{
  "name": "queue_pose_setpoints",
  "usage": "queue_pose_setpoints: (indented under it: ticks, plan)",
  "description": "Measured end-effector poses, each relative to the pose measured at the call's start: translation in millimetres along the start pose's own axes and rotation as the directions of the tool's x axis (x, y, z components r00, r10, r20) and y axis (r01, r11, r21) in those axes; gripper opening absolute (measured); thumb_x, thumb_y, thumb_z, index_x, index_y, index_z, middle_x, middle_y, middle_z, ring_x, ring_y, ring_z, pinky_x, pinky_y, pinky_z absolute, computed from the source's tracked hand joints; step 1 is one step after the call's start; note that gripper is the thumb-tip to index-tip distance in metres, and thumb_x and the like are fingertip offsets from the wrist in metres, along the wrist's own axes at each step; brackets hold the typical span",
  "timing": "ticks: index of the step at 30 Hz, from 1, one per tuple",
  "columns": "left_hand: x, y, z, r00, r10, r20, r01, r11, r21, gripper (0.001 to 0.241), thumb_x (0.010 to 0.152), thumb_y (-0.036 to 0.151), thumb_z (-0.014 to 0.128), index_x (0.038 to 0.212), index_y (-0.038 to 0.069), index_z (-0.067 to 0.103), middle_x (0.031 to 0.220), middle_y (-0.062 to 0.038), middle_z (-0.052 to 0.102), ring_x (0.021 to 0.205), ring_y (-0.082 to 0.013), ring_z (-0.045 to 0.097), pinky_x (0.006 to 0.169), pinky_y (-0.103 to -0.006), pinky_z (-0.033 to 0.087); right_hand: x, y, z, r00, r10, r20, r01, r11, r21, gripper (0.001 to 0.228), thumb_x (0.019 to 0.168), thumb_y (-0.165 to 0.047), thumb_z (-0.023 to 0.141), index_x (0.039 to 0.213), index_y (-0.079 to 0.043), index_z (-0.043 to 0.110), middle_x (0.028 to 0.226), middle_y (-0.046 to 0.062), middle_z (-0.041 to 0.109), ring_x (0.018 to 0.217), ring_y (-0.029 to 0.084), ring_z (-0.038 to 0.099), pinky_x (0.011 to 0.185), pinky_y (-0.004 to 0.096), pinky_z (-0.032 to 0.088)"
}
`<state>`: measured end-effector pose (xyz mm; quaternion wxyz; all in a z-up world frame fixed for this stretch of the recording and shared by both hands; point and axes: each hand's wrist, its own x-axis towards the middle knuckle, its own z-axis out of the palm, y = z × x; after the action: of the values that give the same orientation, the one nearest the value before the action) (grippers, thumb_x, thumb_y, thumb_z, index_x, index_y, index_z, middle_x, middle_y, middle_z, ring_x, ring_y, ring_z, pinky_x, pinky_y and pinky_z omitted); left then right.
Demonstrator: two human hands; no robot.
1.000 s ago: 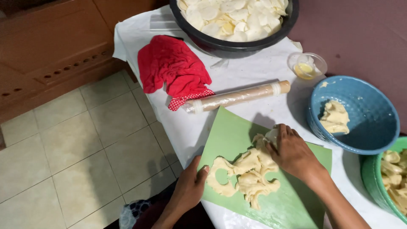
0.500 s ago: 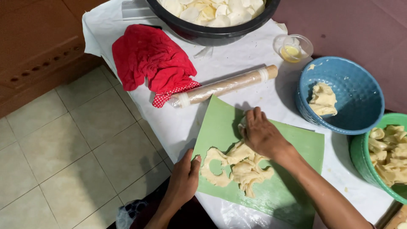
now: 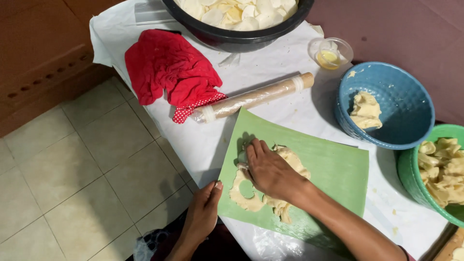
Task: Cutting small circles from a sheet of dough and rolling out dough with a rolling pin.
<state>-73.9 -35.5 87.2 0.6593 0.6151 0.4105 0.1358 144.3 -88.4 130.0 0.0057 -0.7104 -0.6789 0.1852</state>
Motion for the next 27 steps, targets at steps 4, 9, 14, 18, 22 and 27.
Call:
queue_pose_setpoints:
  ticks: [4,9,14,18,22,27]
  plan:
    - [0.2,0.1,3.9,0.995,-0.080,-0.057,0.077,0.996,-0.053,0.031,0.103,0.021,0.051,0.090,-0.002,0.068,0.071,-0.004,0.063,0.063,-0.0121,0.048,0.059,-0.0311,0.041,-13.0,-21.8,8.8,0.996,-0.088,0.009,0.088,0.996,-0.016,0.030,0.108,-0.026,0.042,0.120,0.001,0.048,0.110,0.016,0.050,0.099,0.029,0.051,0.095,0.044,0.051]
    - [4.4,-0.7,6.0,0.989,-0.121,-0.080,0.110,0.986,-0.128,0.033,0.101,0.019,0.053,0.097,-0.006,0.073,0.076,-0.006,0.066,0.067,-0.0114,0.048,0.061,-0.0289,0.041,-52.8,-24.6,16.1,0.916,-0.316,-0.247,0.284,0.946,-0.156,0.032,0.098,-0.022,0.052,0.113,0.006,0.055,0.109,0.023,0.056,0.097,0.034,0.052,0.094,0.044,0.043]
    - [-1.2,17.2,6.8,0.991,-0.127,-0.052,0.124,0.991,-0.050,0.035,0.102,0.021,0.051,0.090,-0.005,0.069,0.071,-0.005,0.062,0.064,-0.0124,0.045,0.060,-0.0316,0.038,-95.9,-1.4,5.1,0.941,-0.053,-0.333,0.036,0.998,-0.058,0.047,0.089,-0.035,0.066,0.116,0.001,0.050,0.118,0.021,0.053,0.100,0.034,0.057,0.094,0.046,0.050]
    - [-7.8,18.4,16.1,0.994,-0.109,0.001,0.109,0.990,-0.084,0.035,0.104,0.023,0.049,0.084,-0.001,0.063,0.068,-0.003,0.052,0.063,-0.0122,0.039,0.060,-0.0331,0.034,-104.1,1.5,-5.2,0.891,0.197,-0.408,-0.192,0.980,0.054,0.062,0.080,-0.032,0.075,0.123,0.007,0.052,0.119,0.024,0.051,0.100,0.036,0.057,0.081,0.043,0.054]
    - [-14.7,21.3,21.7,0.992,-0.125,0.013,0.125,0.991,-0.038,0.033,0.103,0.022,0.048,0.093,-0.002,0.068,0.069,-0.005,0.061,0.062,-0.0131,0.048,0.060,-0.0329,0.042,-119.2,5.7,-3.0,0.784,0.464,-0.413,-0.485,0.873,0.060,0.070,0.077,-0.034,0.079,0.128,0.006,0.053,0.118,0.021,0.054,0.093,0.033,0.062,0.074,0.040,0.060]
    - [-15.0,15.8,24.4,0.994,-0.109,0.022,0.109,0.993,-0.041,0.032,0.102,0.020,0.049,0.104,-0.001,0.072,0.081,-0.006,0.074,0.069,-0.0116,0.059,0.067,-0.0298,0.050,-132.0,7.4,-7.5,0.627,0.605,-0.491,-0.693,0.721,0.003,0.066,0.088,-0.043,0.072,0.124,0.009,0.053,0.105,0.022,0.056,0.074,0.031,0.064,0.053,0.041,0.058]
